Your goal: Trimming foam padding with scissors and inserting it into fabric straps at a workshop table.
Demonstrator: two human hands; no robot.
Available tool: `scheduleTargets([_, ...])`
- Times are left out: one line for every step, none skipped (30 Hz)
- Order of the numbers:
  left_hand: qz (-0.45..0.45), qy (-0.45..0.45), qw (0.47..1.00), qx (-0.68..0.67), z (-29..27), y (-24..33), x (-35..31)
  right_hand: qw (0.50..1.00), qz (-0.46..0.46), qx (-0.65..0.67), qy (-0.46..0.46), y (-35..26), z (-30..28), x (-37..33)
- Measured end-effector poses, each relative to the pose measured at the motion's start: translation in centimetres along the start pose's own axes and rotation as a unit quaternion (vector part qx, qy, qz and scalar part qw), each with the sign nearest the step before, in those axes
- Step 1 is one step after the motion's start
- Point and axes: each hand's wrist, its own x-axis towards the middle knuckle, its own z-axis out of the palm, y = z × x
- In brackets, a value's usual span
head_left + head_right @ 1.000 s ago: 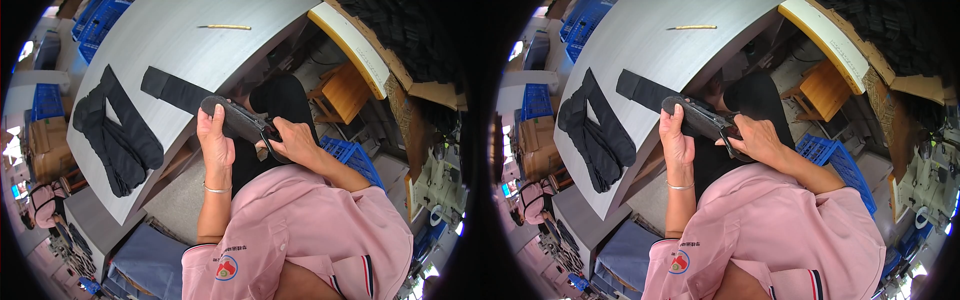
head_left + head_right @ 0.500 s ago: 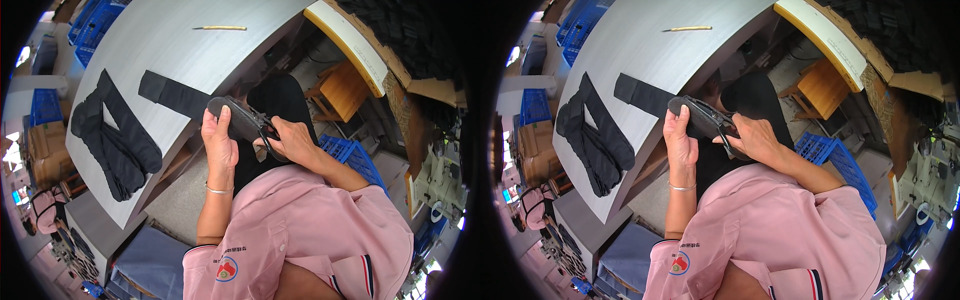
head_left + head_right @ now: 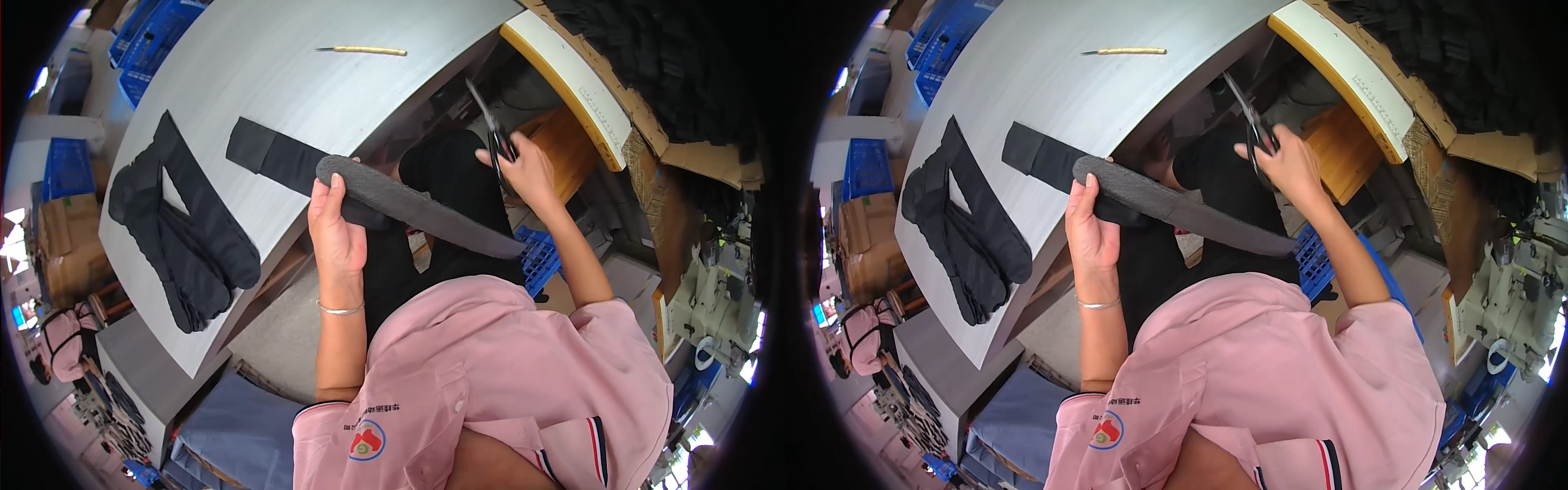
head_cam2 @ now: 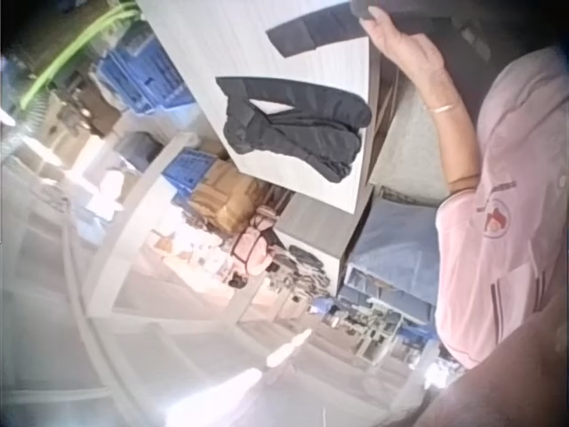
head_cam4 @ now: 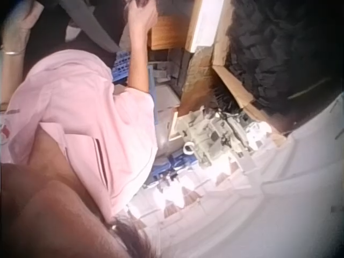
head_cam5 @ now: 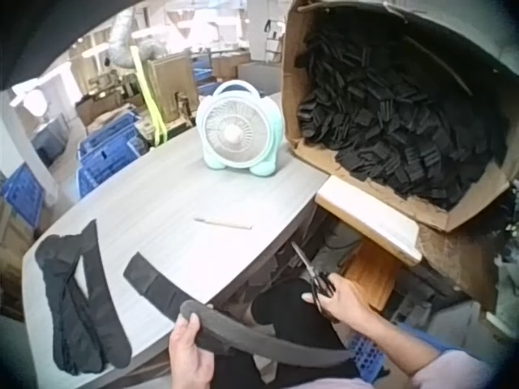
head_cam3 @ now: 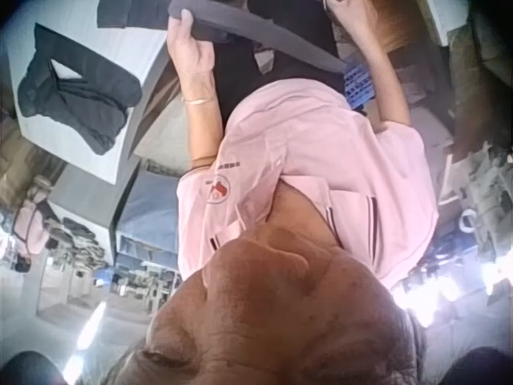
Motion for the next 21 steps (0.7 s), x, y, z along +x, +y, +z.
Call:
scheduleTargets([0.009,0.006,1.0,0.0,-0.2,0.1,0.1,1.0,-0.003,0.0,-0.001,-1.2,-0.3,1.0])
scheduleTargets([0.008,0.005,1.0,-0.01,-0.3,0.2,0.0,0.995,-0.08,-0.024,0.062,-2.2,-0.7,2.1])
scheduleTargets([0.009,0.008,1.0,-0.011,-0.3,0.4,0.0,0.979,-0.157,-0.047,0.125,-2.6,-0.8,3.4])
scheduleTargets([-0.003,0.001,1.0,-0.011,-0.2,0.7,0.0,0.97,-0.182,-0.061,0.15,-2.5,-0.7,5.3])
scheduleTargets([-0.015,-0.006,1.0,-0.009,-0.2,0.9,0.0,0.96,-0.207,-0.075,0.175,-2.5,-0.5,7.4])
scheduleTargets([-0.013,-0.002,1.0,-0.008,-0.4,1.0,-0.1,0.956,-0.214,-0.08,0.185,-3.3,-0.4,9.1])
scheduleTargets([-0.011,0.005,1.0,-0.01,-0.6,1.1,-0.1,0.952,-0.221,-0.085,0.195,-4.3,-0.3,10.8])
scheduleTargets([-0.011,0.009,1.0,-0.013,-0.7,1.1,0.0,0.942,-0.235,-0.112,0.211,-4.5,0.1,12.8])
scheduleTargets([-0.015,0.008,1.0,-0.013,-0.6,1.1,0.1,0.932,-0.247,-0.141,0.226,-4.5,0.4,14.8])
scheduleTargets([-0.006,0.009,1.0,-0.016,-0.6,1.3,0.1,0.932,-0.244,-0.156,0.217,-4.7,0.7,16.6])
scheduleTargets([0.0,0.007,1.0,-0.019,-0.5,1.3,0.2,0.933,-0.238,-0.173,0.21,-4.7,0.9,18.1])
scheduleTargets([-0.008,0.004,1.0,-0.02,-0.7,1.3,0.3,0.923,-0.244,-0.191,0.227,-5.0,0.8,19.2])
scheduleTargets([0.003,0.006,1.0,-0.015,-1.2,1.5,0.3,0.925,-0.241,-0.194,0.222,-6.2,0.7,18.7])
scheduleTargets([0.013,0.006,1.0,-0.01,-1.6,1.8,0.3,0.917,-0.269,-0.166,0.245,-7.9,0.2,17.6])
scheduleTargets([0.004,0.002,1.0,-0.011,-1.7,2.0,0.3,0.907,-0.292,-0.14,0.271,-9.0,0.0,16.4])
scheduleTargets([0.011,-0.001,1.0,-0.007,-1.6,2.1,0.4,0.897,-0.332,-0.083,0.281,-9.5,0.3,15.2])
scheduleTargets([0.017,-0.005,1.0,-0.004,-1.7,2.2,0.4,0.883,-0.368,-0.026,0.291,-9.9,0.6,13.9])
scheduleTargets([0.014,-0.013,1.0,-0.002,-2.2,2.3,0.5,0.915,-0.356,0.0,0.189,-10.0,1.4,12.5])
scheduleTargets([0.012,-0.016,1.0,-0.006,-2.2,2.3,0.7,0.936,-0.338,0.028,0.088,-10.0,2.2,11.1])
scheduleTargets([0.011,-0.014,1.0,-0.005,-2.3,2.2,0.8,0.938,-0.315,0.131,-0.065,-10.3,2.9,9.6])
scheduleTargets([0.014,-0.011,1.0,-0.002,-2.3,2.2,0.8,0.905,-0.283,0.234,-0.213,-10.9,3.4,7.8])
